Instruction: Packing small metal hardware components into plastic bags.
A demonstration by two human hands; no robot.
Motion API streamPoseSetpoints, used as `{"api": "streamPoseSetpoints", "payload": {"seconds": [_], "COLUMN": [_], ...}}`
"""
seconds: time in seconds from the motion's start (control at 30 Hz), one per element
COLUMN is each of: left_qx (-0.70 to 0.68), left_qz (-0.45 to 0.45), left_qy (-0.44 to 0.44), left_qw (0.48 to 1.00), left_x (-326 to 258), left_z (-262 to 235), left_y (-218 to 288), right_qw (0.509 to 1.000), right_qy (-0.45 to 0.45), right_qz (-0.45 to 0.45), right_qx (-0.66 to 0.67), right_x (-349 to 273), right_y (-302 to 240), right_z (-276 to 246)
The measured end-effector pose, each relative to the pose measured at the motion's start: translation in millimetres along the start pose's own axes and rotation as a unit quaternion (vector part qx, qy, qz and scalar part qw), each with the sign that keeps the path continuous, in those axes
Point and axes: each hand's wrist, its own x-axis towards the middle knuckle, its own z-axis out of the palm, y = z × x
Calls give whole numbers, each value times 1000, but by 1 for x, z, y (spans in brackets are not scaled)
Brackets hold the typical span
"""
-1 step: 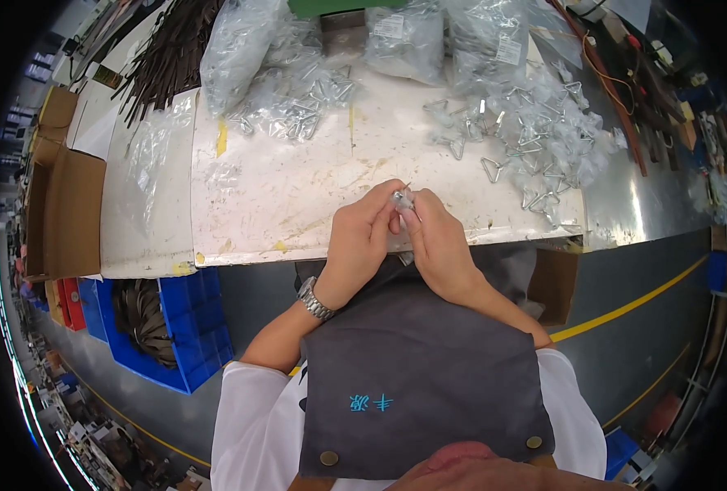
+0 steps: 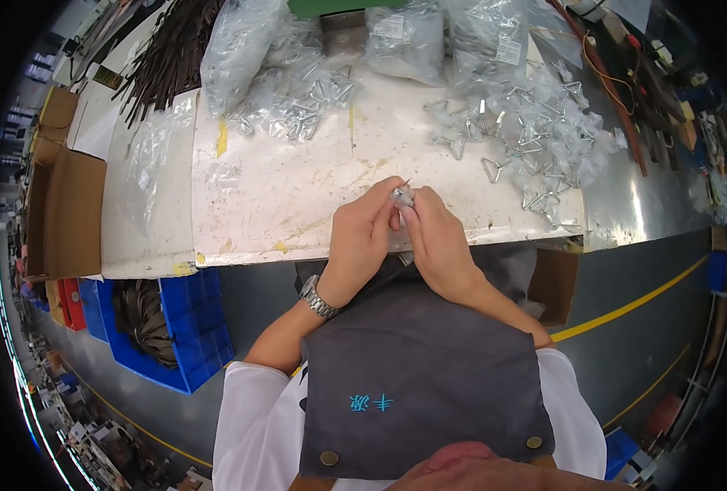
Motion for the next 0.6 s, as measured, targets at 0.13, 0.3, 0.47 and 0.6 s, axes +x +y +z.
{"api": "streamPoseSetpoints", "payload": {"seconds": [0.13,0.3,0.47,0.6], "left_qx": [-210,-1,409,481], "left_qz": [-156,-53,101,13], "left_qy": [-5,-14,183,146], "left_qw": [965,998,888,864], "left_x": [11,39,72,81], "left_z": [-7,-61,-123,-119], "left_y": [15,11,-33,-47], "right_qw": [998,946,911,955], "right_qy": [13,218,232,219], "right_qz": [-15,-83,38,-41], "right_qx": [-53,-227,-338,-195], "right_x": [13,63,85,60], "right_y": [5,34,37,32], "right_z": [-10,-86,-127,-88]}}
